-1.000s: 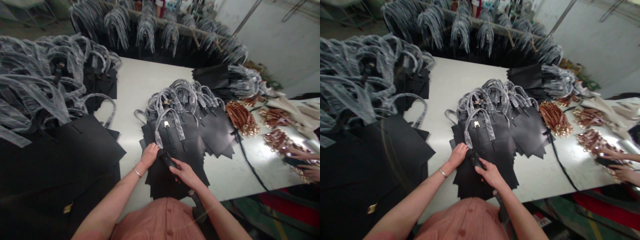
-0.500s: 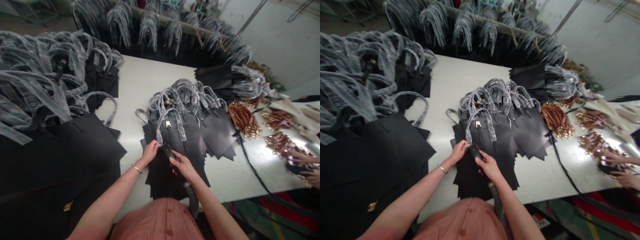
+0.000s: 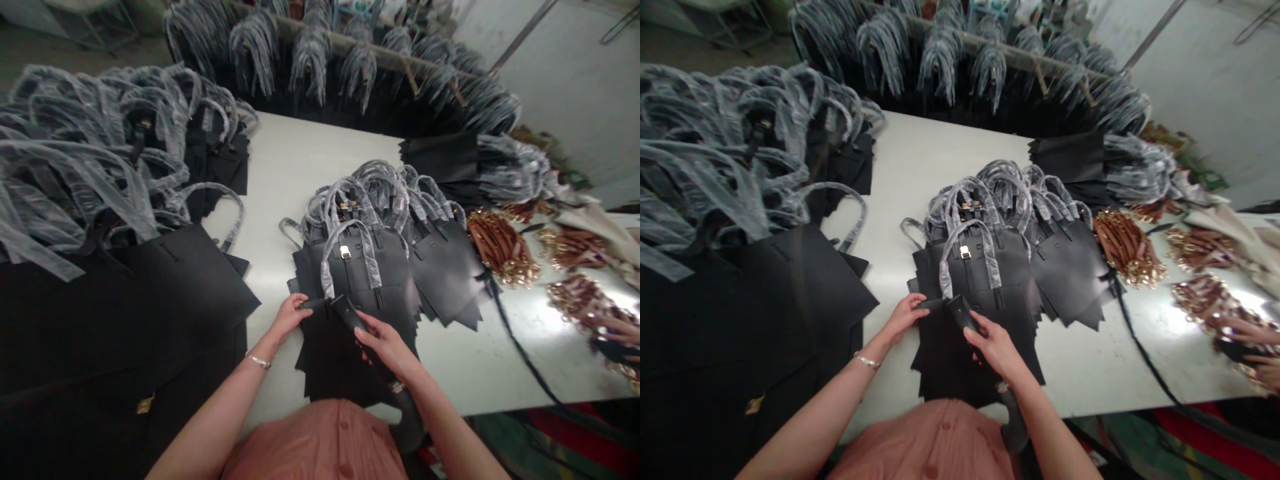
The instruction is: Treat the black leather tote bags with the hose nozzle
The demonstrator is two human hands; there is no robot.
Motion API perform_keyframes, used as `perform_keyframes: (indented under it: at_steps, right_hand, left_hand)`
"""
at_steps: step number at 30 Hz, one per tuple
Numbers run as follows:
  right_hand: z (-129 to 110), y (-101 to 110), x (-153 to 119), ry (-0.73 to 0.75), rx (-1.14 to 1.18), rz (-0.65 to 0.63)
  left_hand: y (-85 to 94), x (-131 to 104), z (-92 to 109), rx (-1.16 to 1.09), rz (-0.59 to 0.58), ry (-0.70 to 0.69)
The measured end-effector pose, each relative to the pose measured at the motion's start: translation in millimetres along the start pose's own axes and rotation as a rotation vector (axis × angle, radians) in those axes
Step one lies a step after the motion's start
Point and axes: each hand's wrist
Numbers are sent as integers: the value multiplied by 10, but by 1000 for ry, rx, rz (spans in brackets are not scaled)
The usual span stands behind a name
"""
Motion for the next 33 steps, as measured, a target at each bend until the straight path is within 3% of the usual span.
perform_keyframes:
  at_steps: [3, 5, 9, 12, 15, 17, 19, 23, 26, 29, 33]
  right_hand:
    - [27, -76, -68, 12, -16, -97]
    - [26, -172, -61, 27, -22, -142]
    - [-64, -381, 57, 28, 10, -200]
    - [-162, -464, 163, 55, 36, -144]
    - [-225, -399, 196, 99, 60, -19]
    - [-228, -278, 156, 101, 72, 49]
    - [-191, -131, 77, 85, 70, 94]
    - [-27, 113, -103, 53, 76, 178]
    - [103, 218, -226, 50, 93, 206]
    - [196, 281, -347, 56, 136, 224]
    - [264, 347, -461, 19, 165, 255]
  left_hand:
    - [22, -227, -121, -272, -33, 92]
    - [-21, -324, -156, -337, -29, 80]
    - [-110, -395, -163, -360, -20, 8]
    - [-101, -401, -163, -278, -28, -21]
    - [-67, -377, -66, -20, 152, -147]
    - [-95, -311, 99, 222, 372, -331]
    - [-199, -175, 333, 432, 466, -522]
    - [-551, 303, 861, 775, 275, -776]
    - [-732, 701, 1195, 1108, 59, -846]
    - [-767, 970, 1427, 1260, -99, -860]
    - [-743, 1060, 1604, 1224, -238, -874]
Point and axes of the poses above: each hand's wrist, its own x-axis towards the middle knuckle, its own y-axis out of the back of the hand, z = x × y, and after that the axes turned 10 degrees about y, right-handed
